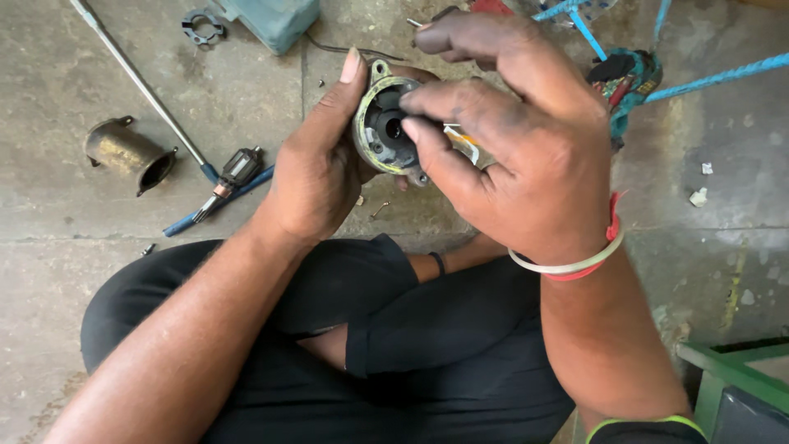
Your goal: The person sits on the floor and assembles a mechanical component, likely a clutch or engine part, by hand. They insert small metal rings and washers into the housing, search through a plastic box for specific parts, and use a caliper to measure a component.
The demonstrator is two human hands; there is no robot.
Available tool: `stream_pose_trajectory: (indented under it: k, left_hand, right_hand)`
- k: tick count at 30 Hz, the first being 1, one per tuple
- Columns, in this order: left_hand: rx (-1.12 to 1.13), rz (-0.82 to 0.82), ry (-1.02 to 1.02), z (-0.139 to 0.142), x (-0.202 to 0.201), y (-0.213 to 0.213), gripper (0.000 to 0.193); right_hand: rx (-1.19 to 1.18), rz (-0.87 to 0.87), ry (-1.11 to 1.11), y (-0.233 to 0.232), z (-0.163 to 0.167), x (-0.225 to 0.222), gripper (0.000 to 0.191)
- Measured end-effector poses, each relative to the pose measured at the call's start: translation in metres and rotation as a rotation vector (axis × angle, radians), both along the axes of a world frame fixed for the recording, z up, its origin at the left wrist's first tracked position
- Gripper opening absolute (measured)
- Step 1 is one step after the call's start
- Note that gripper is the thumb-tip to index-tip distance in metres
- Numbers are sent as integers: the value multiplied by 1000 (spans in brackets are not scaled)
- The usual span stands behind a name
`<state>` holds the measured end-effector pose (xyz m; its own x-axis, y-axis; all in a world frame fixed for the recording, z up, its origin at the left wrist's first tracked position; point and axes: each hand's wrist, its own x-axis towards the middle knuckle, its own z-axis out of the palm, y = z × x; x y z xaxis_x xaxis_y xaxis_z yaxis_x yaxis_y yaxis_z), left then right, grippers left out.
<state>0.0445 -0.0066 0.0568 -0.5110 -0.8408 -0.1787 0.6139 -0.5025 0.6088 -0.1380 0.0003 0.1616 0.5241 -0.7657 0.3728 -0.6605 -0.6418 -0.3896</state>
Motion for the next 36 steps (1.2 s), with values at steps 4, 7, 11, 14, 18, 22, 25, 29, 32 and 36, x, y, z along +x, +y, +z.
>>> stream_pose_trajectory:
  k: [4, 7, 11, 14, 18, 22, 25, 29, 32, 36]
  left_hand:
    - [-32, -10, -96, -2, -3, 0, 49]
    - [-72, -19, -137, -5, -6, -1, 51]
    - [-103, -33, -176, -7, -6, -1, 54]
    - [-81, -23, -176, -6, -6, 0, 51]
    - [-23, -6, -150, 0, -5, 0, 50]
    - [-36, -10, -83, 6, -2, 1, 51]
    - [-228, -26, -78, 6, 1, -2, 55]
    - [-289, -36, -174, 1, 5, 0, 54]
    - [-147, -40, -180, -1, 3, 2, 53]
    - [-249, -57, -191, 3, 5, 0, 52]
  right_hand:
    - [-57, 32, 60, 0, -1, 0, 21]
    - [-68, 18, 81, -2, -4, 2, 20]
    - [-101, 49, 125, -5, -7, -3, 16]
    - [-108, 97, 124, -9, -11, -8, 13]
    - [18, 82, -22, -11, -10, -8, 11]
    - [174, 75, -90, -7, 10, -10, 10]
    - [190, 121, -9, -6, 21, -8, 15]
    - [198, 121, 26, -2, 21, 2, 18]
    - [227, 125, 25, -2, 19, 4, 18]
    - [228, 149, 17, -3, 19, 4, 17]
